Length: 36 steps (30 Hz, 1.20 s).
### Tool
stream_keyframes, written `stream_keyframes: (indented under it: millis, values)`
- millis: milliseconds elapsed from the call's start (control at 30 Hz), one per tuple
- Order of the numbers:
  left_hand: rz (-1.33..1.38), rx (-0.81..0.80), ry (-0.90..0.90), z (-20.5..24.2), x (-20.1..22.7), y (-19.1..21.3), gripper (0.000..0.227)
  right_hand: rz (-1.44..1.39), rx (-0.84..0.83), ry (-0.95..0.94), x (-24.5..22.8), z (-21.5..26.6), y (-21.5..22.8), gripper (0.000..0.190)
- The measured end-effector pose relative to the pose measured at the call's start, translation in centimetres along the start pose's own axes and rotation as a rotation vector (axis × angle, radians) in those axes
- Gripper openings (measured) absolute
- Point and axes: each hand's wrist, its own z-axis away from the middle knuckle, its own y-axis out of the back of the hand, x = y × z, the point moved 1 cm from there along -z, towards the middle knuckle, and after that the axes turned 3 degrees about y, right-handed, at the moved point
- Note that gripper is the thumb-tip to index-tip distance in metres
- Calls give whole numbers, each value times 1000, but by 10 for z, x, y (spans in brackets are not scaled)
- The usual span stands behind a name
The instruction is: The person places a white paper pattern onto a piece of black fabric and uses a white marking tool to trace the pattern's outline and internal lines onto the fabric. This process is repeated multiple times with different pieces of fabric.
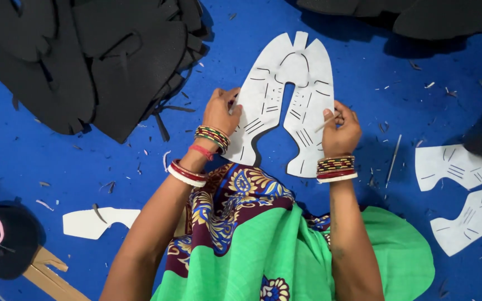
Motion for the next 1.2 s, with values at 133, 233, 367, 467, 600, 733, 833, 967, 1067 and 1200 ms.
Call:
stream_keyframes:
  millis: [133, 233, 367, 467, 600, 733, 833, 967, 1067, 1200]
  values:
    - [-34, -55, 10, 0, 11, 9, 45, -22, -3, -11, 6, -1, -3, 26]
    - [-51, -53, -9, 1, 9, 7, 47, -70, -1, -32, 10, -1, -5, 23]
    - [-55, -49, -17, 0, 7, 5, 45, 10, 13, 4, 7, -1, -2, 25]
    - [-72, -48, -4, 0, 6, 4, 45, 53, -3, -8, 4, -2, -2, 27]
    - [-77, -50, -15, -3, 1, 1, 44, 100, -2, -41, 4, -3, -3, 27]
    - [-116, -62, 4, -4, 6, 1, 44, 156, 6, -8, 3, -4, -3, 25]
    - [-175, -9, -61, -3, 6, 1, 44, 191, 4, -16, -3, -4, -2, 26]
    - [-192, -7, -50, -5, 6, -1, 44, 180, -3, -22, -6, -6, -2, 25]
    - [-220, -11, -51, -8, 7, -2, 45, 236, -1, -21, -6, -6, -3, 25]
    - [-230, -33, -52, -7, 13, 1, 45, 231, 8, -9, -4, -5, -5, 24]
